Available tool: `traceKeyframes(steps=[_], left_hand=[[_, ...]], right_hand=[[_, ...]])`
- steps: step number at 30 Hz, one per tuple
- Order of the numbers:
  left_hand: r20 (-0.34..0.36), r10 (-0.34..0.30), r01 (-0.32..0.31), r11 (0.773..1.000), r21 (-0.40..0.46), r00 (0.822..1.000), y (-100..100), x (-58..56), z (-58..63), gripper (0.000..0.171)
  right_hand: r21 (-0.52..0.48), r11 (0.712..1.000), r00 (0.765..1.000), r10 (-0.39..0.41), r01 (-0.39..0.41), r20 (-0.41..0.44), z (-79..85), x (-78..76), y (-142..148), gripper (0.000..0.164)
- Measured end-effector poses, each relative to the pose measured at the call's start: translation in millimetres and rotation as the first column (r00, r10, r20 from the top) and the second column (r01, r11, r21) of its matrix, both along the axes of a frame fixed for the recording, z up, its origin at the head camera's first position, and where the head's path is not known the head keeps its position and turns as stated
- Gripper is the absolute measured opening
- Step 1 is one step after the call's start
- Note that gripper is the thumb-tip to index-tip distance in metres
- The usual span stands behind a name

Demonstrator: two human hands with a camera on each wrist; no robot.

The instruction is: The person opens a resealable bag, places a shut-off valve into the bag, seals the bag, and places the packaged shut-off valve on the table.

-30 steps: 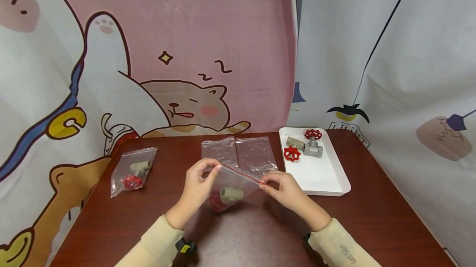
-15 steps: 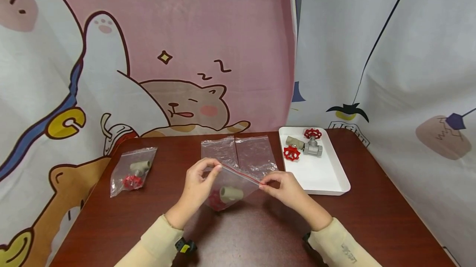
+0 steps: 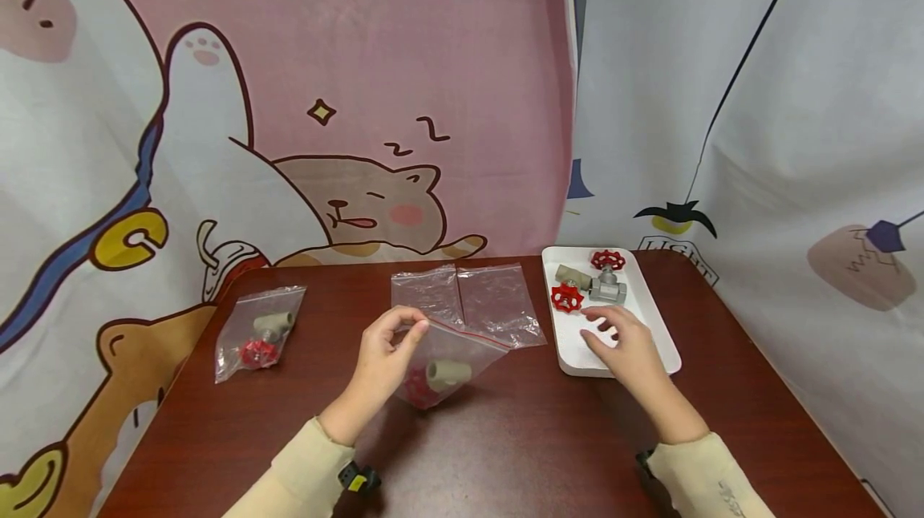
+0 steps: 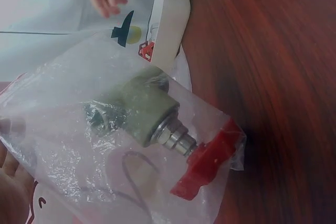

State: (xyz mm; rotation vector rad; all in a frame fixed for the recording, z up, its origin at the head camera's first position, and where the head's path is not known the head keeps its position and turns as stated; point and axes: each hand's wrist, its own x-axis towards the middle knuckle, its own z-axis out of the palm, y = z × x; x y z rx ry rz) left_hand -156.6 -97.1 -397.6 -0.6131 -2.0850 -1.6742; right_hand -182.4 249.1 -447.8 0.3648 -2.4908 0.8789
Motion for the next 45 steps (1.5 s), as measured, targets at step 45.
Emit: traceKeyframes(steps=[45], left_hand=[[0.217,0.346,-0.389,0.899,0.201,0.913,-71.1,-47.7,10.6,0.02]], right_hand=[[0.17,0.93,0.77,-0.365,0.325,0.524,-28.2,-9.4,111.3,0.033]])
